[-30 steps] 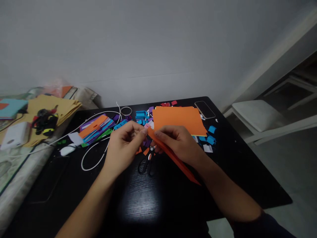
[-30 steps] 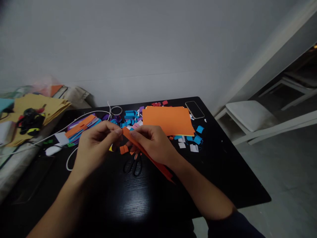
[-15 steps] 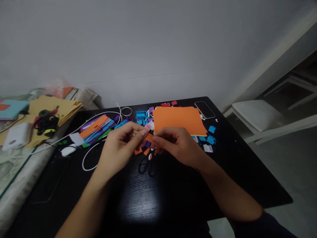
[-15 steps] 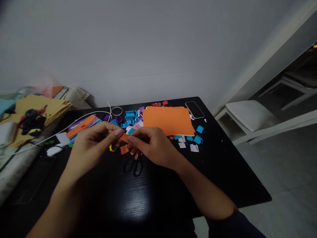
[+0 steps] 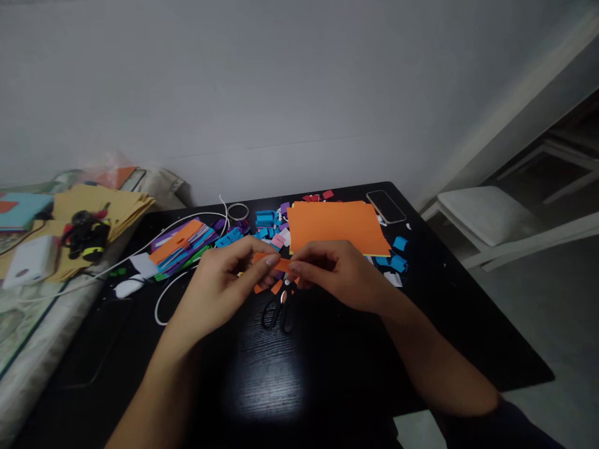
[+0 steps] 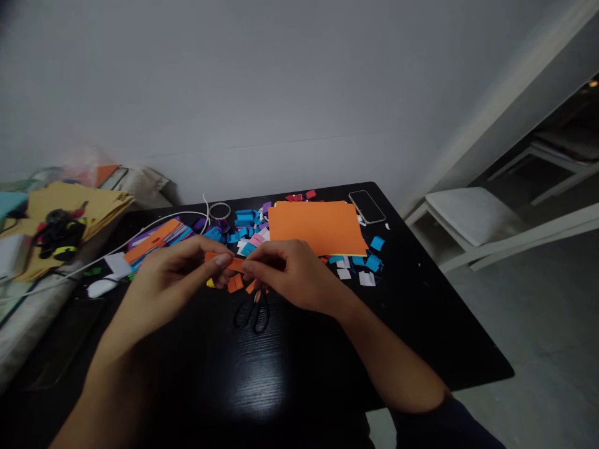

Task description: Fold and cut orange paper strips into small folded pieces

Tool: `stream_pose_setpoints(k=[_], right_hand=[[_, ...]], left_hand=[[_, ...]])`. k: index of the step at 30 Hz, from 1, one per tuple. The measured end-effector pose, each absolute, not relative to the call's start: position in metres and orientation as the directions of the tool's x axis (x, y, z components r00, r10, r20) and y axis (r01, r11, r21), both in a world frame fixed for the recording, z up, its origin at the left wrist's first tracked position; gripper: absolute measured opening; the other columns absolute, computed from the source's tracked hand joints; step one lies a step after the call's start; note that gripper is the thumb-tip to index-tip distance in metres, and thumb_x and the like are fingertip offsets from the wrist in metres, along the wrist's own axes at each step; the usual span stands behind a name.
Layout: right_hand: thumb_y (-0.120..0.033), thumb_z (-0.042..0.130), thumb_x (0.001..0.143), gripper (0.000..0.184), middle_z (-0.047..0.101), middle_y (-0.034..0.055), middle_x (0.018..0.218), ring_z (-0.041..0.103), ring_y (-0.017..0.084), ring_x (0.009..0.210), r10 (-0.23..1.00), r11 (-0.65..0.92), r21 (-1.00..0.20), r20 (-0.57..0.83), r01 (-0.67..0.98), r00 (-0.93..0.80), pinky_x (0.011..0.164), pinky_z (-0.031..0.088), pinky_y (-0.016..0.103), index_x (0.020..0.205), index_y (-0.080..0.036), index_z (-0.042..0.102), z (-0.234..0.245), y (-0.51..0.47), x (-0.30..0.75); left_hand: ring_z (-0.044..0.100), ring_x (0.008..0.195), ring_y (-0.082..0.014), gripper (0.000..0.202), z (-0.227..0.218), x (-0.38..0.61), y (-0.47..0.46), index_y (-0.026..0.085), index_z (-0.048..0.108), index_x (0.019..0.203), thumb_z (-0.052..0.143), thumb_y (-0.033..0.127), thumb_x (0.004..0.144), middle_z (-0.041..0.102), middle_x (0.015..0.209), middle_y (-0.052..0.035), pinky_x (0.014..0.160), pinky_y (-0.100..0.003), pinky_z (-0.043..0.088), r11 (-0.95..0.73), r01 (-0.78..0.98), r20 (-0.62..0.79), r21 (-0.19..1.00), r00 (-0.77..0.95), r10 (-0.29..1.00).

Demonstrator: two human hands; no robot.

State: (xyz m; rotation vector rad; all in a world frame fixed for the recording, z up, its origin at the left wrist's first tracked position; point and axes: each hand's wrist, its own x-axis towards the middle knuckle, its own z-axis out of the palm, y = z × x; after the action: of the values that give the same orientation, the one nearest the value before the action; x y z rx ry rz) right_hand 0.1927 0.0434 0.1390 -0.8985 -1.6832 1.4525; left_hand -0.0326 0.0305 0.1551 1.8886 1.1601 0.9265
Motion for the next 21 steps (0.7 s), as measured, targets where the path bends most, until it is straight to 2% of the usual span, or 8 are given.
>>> stream_pose_setpoints(k=[5,9,14,17,21], right_hand=[[-0.04,0.075,0.094,0.02,0.08,0.0035,0.084,0.075,0.016,0.075,0.872,0.171,-0.977,0.091,0.124,-0.481,0.072,0.059,0.03,0.095,-0.02,0.081,0.137,0.046,0.199],[-0.038,0.073,0.096,0.019,0.08,0.0031,0.087,0.075,0.015,0.073,0.868,0.159,-0.978,0.074,0.134,-0.49,0.072,0.059,0.03,0.096,-0.021,0.081,0.136,0.044,0.196],[-0.04,0.074,0.094,0.021,0.08,0.0033,0.086,0.076,0.016,0.077,0.845,0.176,-0.963,0.042,0.203,-0.533,0.07,0.056,0.029,0.095,-0.02,0.08,0.14,0.047,0.202],[-0.041,0.076,0.092,0.022,0.078,0.0024,0.08,0.072,0.015,0.07,0.817,0.183,-0.946,-0.005,0.268,-0.576,0.063,0.054,0.027,0.091,-0.019,0.079,0.144,0.054,0.215],[-0.041,0.077,0.089,0.022,0.078,0.0021,0.076,0.071,0.015,0.068,0.843,0.177,-0.925,-0.034,0.336,-0.537,0.063,0.053,0.027,0.09,-0.02,0.081,0.15,0.062,0.235]], left_hand=[[0.067,0.066,-0.0156,0.018,0.155,-0.033,0.031,0.022,0.07,0.094,0.062,0.035,0.102,0.072,0.075,-0.0011,0.059,-0.026,0.05,-0.333,0.446,0.185,0.83,0.343,0.921],[0.069,0.073,-0.0143,0.015,0.155,-0.03,0.032,0.023,0.073,0.095,0.063,0.032,0.101,0.075,0.086,-0.0007,0.065,-0.025,0.051,-0.378,0.46,0.195,0.803,0.396,0.897],[0.066,0.062,-0.013,0.019,0.155,-0.031,0.033,0.023,0.075,0.092,0.065,0.036,0.1,0.074,0.074,0.0005,0.057,-0.024,0.05,-0.336,0.439,0.154,0.833,0.4,0.904],[0.066,0.062,-0.0134,0.02,0.157,-0.036,0.034,0.022,0.074,0.092,0.066,0.04,0.099,0.073,0.072,0.0003,0.057,-0.024,0.049,-0.302,0.454,0.145,0.838,0.349,0.926],[0.067,0.064,-0.0134,0.023,0.161,-0.047,0.036,0.021,0.073,0.088,0.068,0.041,0.097,0.073,0.073,-0.0001,0.061,-0.024,0.051,-0.277,0.466,0.138,0.841,0.31,0.941]])
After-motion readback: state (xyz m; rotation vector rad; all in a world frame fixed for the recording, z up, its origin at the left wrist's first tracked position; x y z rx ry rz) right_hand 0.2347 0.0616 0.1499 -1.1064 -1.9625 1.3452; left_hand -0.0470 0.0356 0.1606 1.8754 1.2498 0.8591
